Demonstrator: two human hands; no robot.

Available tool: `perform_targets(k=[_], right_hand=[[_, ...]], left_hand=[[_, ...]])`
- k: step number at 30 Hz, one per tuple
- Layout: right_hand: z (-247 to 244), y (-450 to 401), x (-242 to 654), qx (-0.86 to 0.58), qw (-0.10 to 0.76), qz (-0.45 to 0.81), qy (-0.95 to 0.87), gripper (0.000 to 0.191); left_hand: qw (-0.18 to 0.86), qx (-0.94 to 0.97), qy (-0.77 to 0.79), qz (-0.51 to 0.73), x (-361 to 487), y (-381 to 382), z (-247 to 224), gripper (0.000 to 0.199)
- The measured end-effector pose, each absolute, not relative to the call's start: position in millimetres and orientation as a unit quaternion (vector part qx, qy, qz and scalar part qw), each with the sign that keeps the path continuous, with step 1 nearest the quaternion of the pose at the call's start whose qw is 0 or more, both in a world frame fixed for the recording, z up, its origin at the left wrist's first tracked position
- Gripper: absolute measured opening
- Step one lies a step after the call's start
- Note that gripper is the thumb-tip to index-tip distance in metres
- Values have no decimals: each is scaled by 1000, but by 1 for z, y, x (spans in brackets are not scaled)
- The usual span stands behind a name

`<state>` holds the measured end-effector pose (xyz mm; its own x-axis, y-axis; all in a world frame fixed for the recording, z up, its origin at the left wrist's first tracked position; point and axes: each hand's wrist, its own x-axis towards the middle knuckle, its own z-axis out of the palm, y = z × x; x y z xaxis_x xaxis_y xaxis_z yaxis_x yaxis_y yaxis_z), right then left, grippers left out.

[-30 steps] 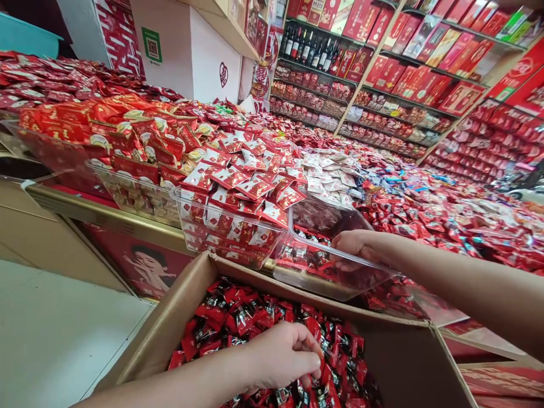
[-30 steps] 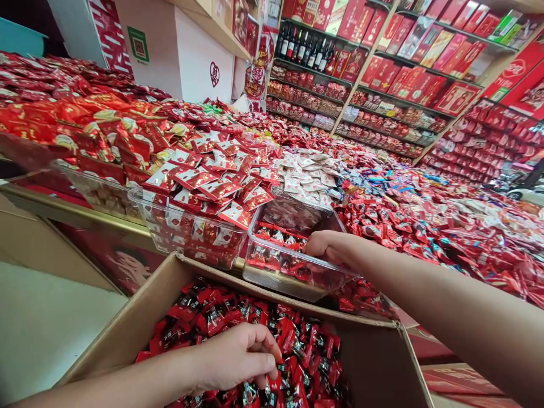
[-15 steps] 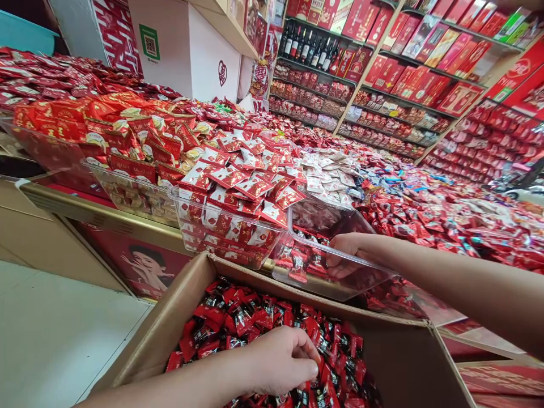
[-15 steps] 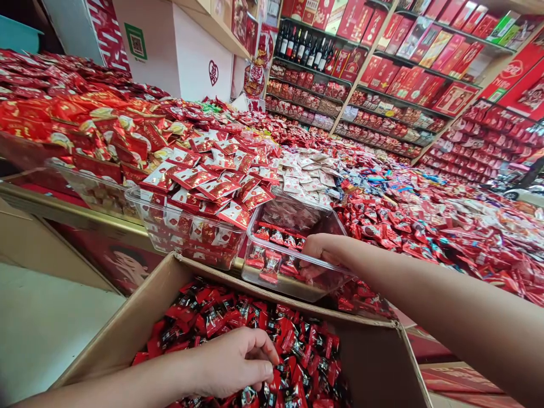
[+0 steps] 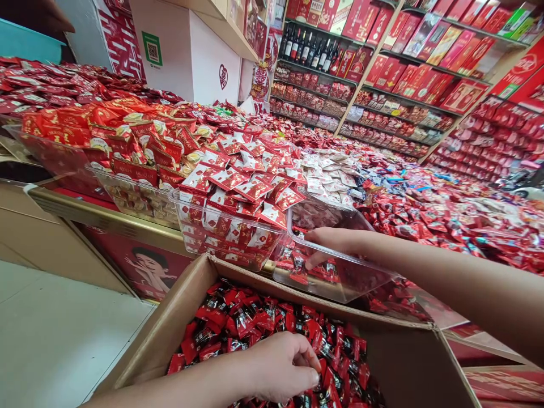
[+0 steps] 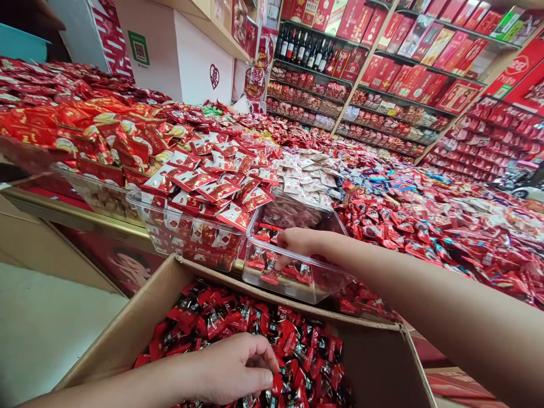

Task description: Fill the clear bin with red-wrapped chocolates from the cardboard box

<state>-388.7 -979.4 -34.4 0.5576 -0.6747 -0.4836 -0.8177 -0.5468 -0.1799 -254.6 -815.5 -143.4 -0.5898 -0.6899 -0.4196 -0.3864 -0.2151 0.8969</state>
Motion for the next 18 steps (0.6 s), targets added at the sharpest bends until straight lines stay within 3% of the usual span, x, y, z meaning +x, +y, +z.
perform_targets(k=[3,10,18], right_hand=[[-40,-981,-381,-881,185,181,396,44],[-54,-984,-381,-896,156,178,377,29],[-46,-986,-386,-885,128,203,398,36]], left_hand=[[115,438,-617,-643,-254,-816,-142,24],[105,440,-615,-646,-253,-817,-142,25],[90,436,-629,-638,-253,-818,-140,26]])
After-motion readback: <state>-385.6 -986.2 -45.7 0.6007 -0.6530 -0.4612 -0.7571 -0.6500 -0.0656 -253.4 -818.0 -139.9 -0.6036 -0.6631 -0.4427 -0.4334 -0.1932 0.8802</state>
